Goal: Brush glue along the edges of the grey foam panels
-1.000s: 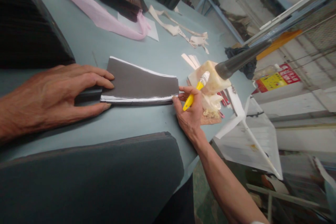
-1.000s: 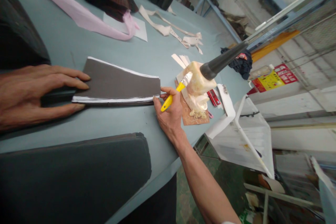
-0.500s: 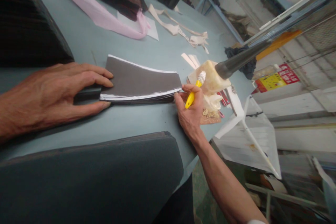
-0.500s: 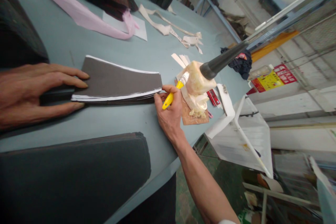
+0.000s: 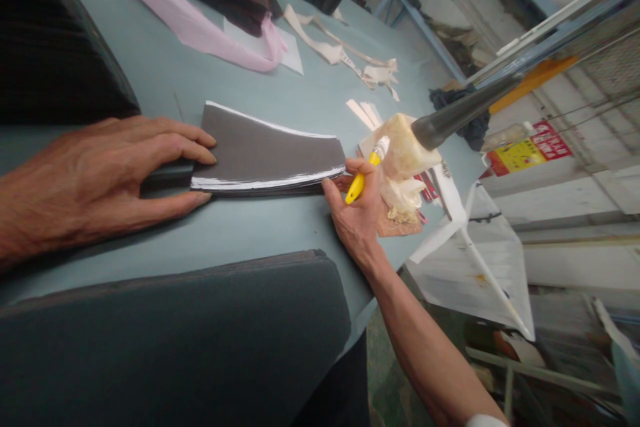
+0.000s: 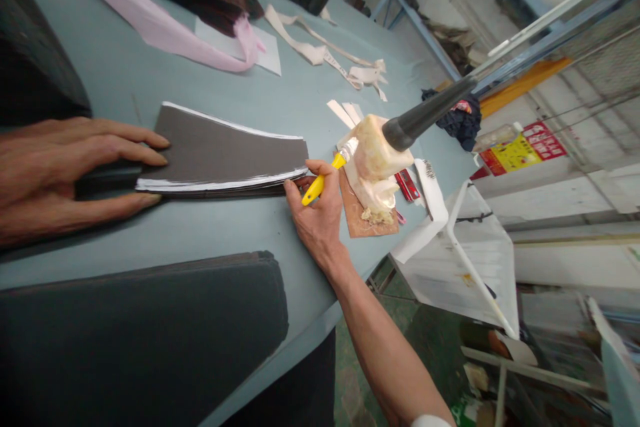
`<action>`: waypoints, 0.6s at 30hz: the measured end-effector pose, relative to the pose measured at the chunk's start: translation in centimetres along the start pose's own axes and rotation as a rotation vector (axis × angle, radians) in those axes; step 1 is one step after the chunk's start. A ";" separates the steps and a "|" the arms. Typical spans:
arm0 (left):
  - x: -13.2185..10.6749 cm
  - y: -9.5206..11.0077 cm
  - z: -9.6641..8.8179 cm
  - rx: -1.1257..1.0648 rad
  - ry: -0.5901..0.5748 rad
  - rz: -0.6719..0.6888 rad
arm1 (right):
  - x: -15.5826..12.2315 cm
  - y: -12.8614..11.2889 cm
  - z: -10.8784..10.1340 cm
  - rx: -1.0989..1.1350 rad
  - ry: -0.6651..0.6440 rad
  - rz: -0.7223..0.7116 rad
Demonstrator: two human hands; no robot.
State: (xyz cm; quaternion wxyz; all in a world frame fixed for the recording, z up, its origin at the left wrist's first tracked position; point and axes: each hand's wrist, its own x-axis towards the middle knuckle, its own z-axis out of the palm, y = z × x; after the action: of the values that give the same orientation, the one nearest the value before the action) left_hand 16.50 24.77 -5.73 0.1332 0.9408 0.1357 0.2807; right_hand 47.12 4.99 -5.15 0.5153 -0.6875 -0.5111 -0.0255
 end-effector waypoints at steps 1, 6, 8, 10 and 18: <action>-0.1 -0.1 0.0 -0.004 -0.004 -0.002 | 0.0 0.0 0.0 -0.004 -0.002 -0.005; -0.2 -0.4 0.0 -0.006 -0.012 -0.004 | -0.1 0.2 0.0 -0.012 -0.020 -0.006; -0.2 -0.4 0.0 0.002 -0.009 -0.004 | -0.1 0.2 0.0 -0.016 -0.028 -0.005; -0.2 -0.3 0.0 0.004 -0.009 -0.008 | -0.1 0.2 0.0 -0.020 -0.031 -0.010; -0.1 0.0 0.1 -0.019 -0.017 -0.026 | 0.0 0.2 0.0 -0.051 -0.068 0.015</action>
State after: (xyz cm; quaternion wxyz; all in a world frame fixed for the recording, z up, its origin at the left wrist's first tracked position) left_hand 16.48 24.76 -5.82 0.1469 0.9399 0.1444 0.2724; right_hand 47.25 4.98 -5.26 0.4800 -0.7049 -0.5222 -0.0112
